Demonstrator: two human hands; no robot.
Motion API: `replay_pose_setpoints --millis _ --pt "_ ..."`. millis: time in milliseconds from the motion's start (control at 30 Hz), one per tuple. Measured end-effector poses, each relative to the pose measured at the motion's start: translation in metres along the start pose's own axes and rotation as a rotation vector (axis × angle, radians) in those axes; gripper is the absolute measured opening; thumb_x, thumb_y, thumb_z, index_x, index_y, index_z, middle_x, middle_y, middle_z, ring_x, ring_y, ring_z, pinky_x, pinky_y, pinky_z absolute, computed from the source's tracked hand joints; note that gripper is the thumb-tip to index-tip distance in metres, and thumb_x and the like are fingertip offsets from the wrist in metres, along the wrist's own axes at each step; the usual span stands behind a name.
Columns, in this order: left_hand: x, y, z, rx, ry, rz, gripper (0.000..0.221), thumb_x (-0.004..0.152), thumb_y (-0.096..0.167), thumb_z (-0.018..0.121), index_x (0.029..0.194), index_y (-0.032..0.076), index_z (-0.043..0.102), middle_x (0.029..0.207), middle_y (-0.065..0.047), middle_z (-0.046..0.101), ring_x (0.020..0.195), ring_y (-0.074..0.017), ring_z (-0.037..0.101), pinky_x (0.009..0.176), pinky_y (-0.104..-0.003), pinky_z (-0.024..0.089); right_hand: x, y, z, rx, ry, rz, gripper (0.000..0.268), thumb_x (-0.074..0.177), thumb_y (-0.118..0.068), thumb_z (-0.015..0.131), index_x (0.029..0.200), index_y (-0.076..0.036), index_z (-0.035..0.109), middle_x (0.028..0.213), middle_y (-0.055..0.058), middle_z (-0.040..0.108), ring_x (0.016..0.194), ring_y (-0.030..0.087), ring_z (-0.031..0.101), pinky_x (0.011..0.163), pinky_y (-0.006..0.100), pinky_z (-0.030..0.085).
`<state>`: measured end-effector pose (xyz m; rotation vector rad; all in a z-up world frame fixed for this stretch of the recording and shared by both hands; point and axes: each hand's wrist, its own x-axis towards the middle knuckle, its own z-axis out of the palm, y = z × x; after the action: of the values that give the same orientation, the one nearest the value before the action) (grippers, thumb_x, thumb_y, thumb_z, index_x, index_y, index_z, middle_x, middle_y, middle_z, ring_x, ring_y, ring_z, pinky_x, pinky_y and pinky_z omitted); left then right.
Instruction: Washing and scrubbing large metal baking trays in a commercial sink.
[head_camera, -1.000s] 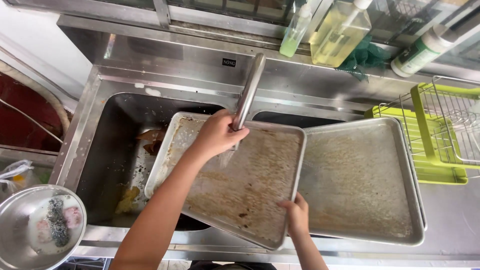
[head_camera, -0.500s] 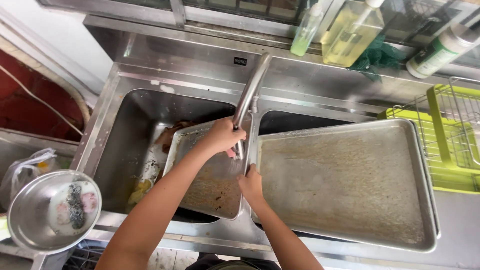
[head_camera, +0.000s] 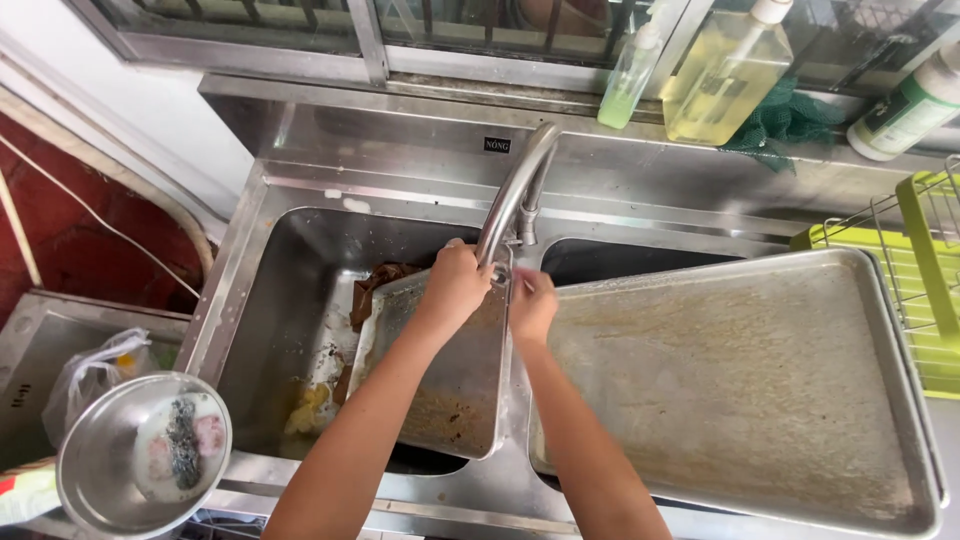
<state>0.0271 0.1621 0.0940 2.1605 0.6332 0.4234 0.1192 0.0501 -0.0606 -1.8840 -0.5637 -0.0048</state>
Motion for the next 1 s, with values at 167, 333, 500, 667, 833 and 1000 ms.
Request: replay_pose_setpoints --millis 167,333,500,667,833,1000 --pt "-0.008 0.018 -0.013 -0.182 -0.054 -0.13 0.03 0.095 0.024 0.066 0.087 -0.005 0.069 0.073 -0.018 0.071 0.063 -0.0243 0.076 0.057 -0.036 0.059 0.023 0.004 0.017 0.731 -0.12 0.443 0.024 0.103 -0.022 0.065 0.112 0.0 0.068 0.09 0.012 0.07 0.075 0.022 0.066 0.069 0.037 0.052" --pt "-0.012 0.022 -0.028 -0.098 -0.042 -0.166 0.041 0.099 0.031 0.066 0.084 -0.007 0.066 0.076 -0.016 0.068 0.065 -0.0227 0.076 0.059 -0.036 0.059 0.021 0.012 0.009 0.879 -0.369 0.685 0.048 0.111 -0.05 0.053 0.107 -0.002 0.057 0.086 0.011 0.062 0.07 0.024 0.058 0.061 0.039 0.046" --pt "-0.037 0.015 -0.04 0.246 0.048 -0.158 0.04 0.087 0.04 0.077 0.101 0.003 0.073 0.096 -0.018 0.068 0.095 -0.0327 0.064 0.081 -0.045 0.05 0.012 -0.094 -0.033 1.01 -0.754 0.777 0.087 0.087 -0.079 0.034 0.132 -0.007 0.056 0.12 0.012 0.061 0.102 0.025 0.065 0.088 0.048 0.057" --pt "-0.085 -0.081 0.022 -0.753 0.05 -0.388 0.055 0.081 0.031 0.074 0.124 0.003 0.053 0.11 -0.017 0.071 0.103 -0.0285 0.068 0.092 -0.044 0.057 0.013 -0.147 -0.051 0.974 -0.833 0.534 0.089 0.087 -0.079 0.045 0.14 -0.007 0.052 0.128 0.012 0.06 0.113 0.028 0.062 0.097 0.048 0.051" --pt "-0.076 -0.062 0.021 -1.833 0.096 -0.539 0.045 0.088 0.021 0.057 0.123 -0.006 0.056 0.114 -0.017 0.069 0.102 -0.0269 0.068 0.089 -0.04 0.06 0.029 -0.149 -0.06 0.959 -0.8 0.357 0.085 0.092 -0.077 0.049 0.137 -0.006 0.053 0.128 0.01 0.06 0.118 0.025 0.059 0.102 0.045 0.046" --pt "-0.057 -0.095 0.074 -1.737 0.192 -0.749 0.023 0.099 0.011 0.053 0.116 -0.002 0.06 0.1 -0.015 0.068 0.077 -0.0198 0.064 0.065 -0.033 0.057 0.025 -0.124 -0.047 0.935 -0.65 0.443 0.085 0.098 -0.076 0.03 0.124 -0.003 0.064 0.108 0.011 0.069 0.102 0.024 0.064 0.095 0.041 0.048"
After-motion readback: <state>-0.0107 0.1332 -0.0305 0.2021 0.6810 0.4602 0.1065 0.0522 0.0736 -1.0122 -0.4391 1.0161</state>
